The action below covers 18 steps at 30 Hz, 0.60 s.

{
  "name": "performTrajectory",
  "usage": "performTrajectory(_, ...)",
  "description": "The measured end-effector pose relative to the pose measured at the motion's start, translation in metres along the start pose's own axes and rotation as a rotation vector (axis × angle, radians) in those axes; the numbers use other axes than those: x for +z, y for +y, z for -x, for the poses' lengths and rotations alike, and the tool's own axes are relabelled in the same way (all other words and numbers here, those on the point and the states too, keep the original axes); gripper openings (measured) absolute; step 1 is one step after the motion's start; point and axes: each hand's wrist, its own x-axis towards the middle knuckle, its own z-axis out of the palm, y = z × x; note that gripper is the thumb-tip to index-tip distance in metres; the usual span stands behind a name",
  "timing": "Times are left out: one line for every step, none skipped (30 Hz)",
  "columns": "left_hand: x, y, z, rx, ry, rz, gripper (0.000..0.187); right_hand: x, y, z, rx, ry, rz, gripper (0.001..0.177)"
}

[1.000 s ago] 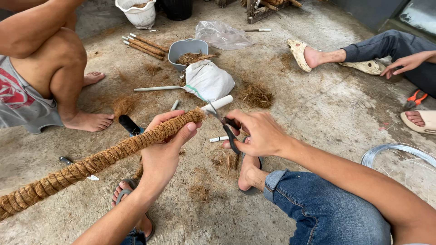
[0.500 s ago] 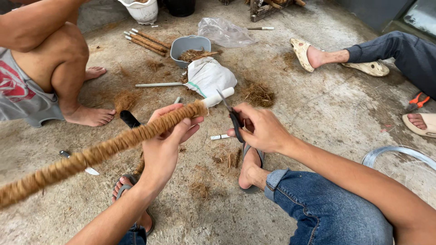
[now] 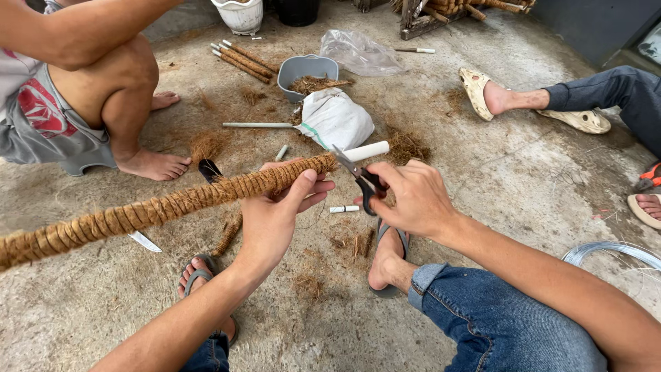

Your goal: The person wraps a thin wire around a long stick covered in coir fibers to secure the material. They then use scissors to trim the excess wire and cut the loose ends of the coir fibers to create a neat finish.

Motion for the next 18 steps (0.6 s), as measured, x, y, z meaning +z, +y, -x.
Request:
performTrajectory(0.0,-0.001,0.0,0.003,-0.001,0.006,0.029,0.002,0.003,0.0,-0.017,0.019,0.018,0.041)
performTrajectory(0.001,-0.001,0.0,0.008,0.001,0.012,0.03,0.003,0.005,0.001,-0.036,0.038,0.035,0.038)
performTrajectory(0.0,0.0,0.0,0.013,0.002,0.018,0.03,0.004,0.006,0.002,-0.005,0.041,-0.054,0.036)
performTrajectory(0.0,0.001,-0.001,0.007,0.02,0.017,0.03,0.004,0.005,0.002,0.025,0.043,-0.143,0.035)
performTrajectory(-0.001,0.002,-0.002,0.001,0.037,0.015,0.03,0.003,0.004,0.001,0.055,0.045,-0.233,0.033)
performTrajectory(-0.001,0.003,-0.003,-0.006,0.056,0.014,0.03,0.002,0.003,0.001,0.077,-0.012,-0.251,0.036)
performTrajectory(-0.002,0.004,-0.003,-0.009,0.073,-0.004,0.03,0.0,0.001,0.001,0.099,-0.069,-0.268,0.04)
performTrajectory(-0.003,0.005,-0.004,-0.011,0.089,-0.022,0.03,-0.001,-0.001,0.001,0.122,-0.124,-0.285,0.044)
performTrajectory(-0.003,0.006,-0.004,-0.013,0.104,-0.04,0.03,-0.002,-0.002,0.0,0.085,-0.124,-0.272,0.043)
performTrajectory(-0.003,0.007,-0.003,-0.006,0.098,-0.027,0.03,-0.002,-0.004,0.0,0.052,-0.121,-0.26,0.042)
performTrajectory(-0.002,0.008,-0.003,0.001,0.091,-0.014,0.03,-0.002,-0.004,-0.001,0.019,-0.119,-0.248,0.042)
performTrajectory(-0.001,0.008,-0.003,0.008,0.082,0.0,0.03,-0.002,-0.005,-0.001,-0.018,-0.099,-0.245,0.041)
performTrajectory(-0.001,0.008,-0.003,0.008,0.079,0.018,0.03,-0.001,-0.005,-0.001,-0.055,-0.079,-0.242,0.041)
performTrajectory(0.0,0.007,-0.003,0.008,0.077,0.037,0.029,-0.001,-0.005,-0.001,-0.092,-0.06,-0.239,0.04)
performTrajectory(0.0,0.007,-0.003,0.007,0.075,0.056,0.029,-0.001,-0.005,-0.001,-0.074,-0.079,-0.235,0.04)
performTrajectory(0.0,0.006,-0.003,0.009,0.071,0.053,0.029,-0.002,-0.006,-0.001,-0.056,-0.098,-0.231,0.041)
performTrajectory(0.0,0.004,-0.003,0.011,0.068,0.049,0.029,-0.002,-0.007,-0.002,-0.038,-0.118,-0.227,0.041)
performTrajectory(0.0,0.003,-0.003,0.013,0.062,0.045,0.029,-0.002,-0.009,-0.003,-0.03,-0.12,-0.24,0.043)
